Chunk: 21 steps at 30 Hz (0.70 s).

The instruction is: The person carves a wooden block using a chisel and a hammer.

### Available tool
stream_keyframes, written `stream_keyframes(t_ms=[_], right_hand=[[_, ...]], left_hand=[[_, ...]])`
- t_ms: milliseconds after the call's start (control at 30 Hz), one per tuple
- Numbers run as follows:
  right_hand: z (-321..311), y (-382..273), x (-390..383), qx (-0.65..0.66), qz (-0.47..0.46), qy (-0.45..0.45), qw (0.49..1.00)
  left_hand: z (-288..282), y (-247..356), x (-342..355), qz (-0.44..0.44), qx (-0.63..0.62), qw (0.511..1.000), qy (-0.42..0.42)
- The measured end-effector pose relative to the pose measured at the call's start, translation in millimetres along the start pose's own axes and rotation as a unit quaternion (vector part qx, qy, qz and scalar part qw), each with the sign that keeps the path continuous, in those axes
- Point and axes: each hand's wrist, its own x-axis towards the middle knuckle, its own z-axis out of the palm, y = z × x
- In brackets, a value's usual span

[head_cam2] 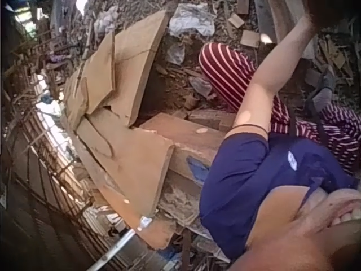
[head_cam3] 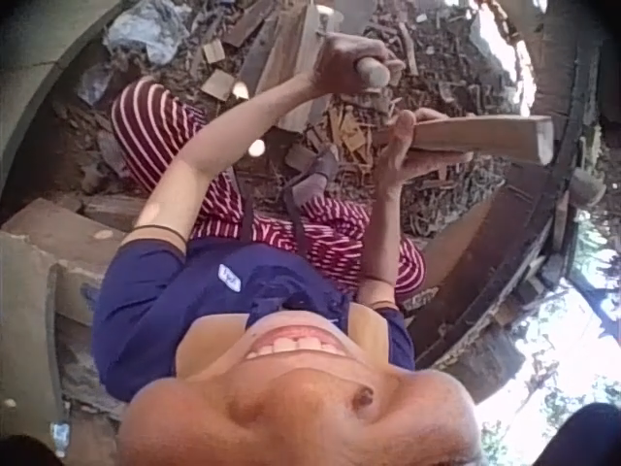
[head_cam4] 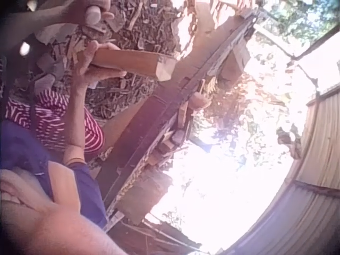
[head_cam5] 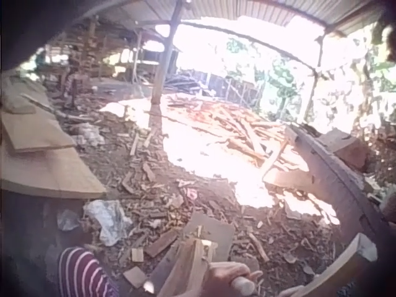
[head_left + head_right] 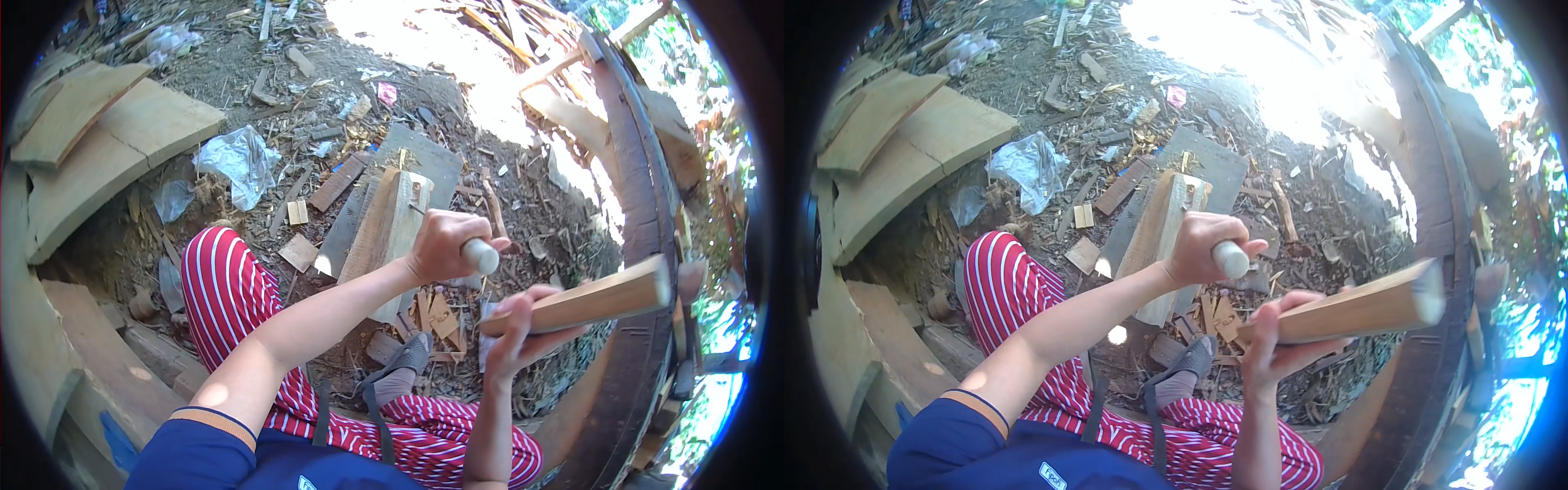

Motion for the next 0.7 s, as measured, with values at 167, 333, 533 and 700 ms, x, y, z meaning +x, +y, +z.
stream_keyframes(t_ms=[167, 333, 533, 700], right_hand=[[-5.9, -24.7, -21.1, -0.029, 0.038, -0.020, 0.999], [-9.0, 1.2, -35.9, -0.091, -0.116, -0.018, 0.989], [-0.1, -17.8, -56.5, 0.077, -0.051, -0.030, 0.995], [-2.3, 11.4, -53.1, -0.242, 0.052, -0.185, 0.951]], left_hand=[[-12.0, -0.5, -8.2, -0.001, -0.007, 1.000, 0.001], [-17.6, -5.9, -12.5, 0.001, -0.031, 1.000, -0.005], [-14.2, -7.6, -11.8, 0.013, -0.027, 1.000, 0.010], [-15.5, -10.7, -16.9, 0.002, -0.015, 1.000, 0.007]])
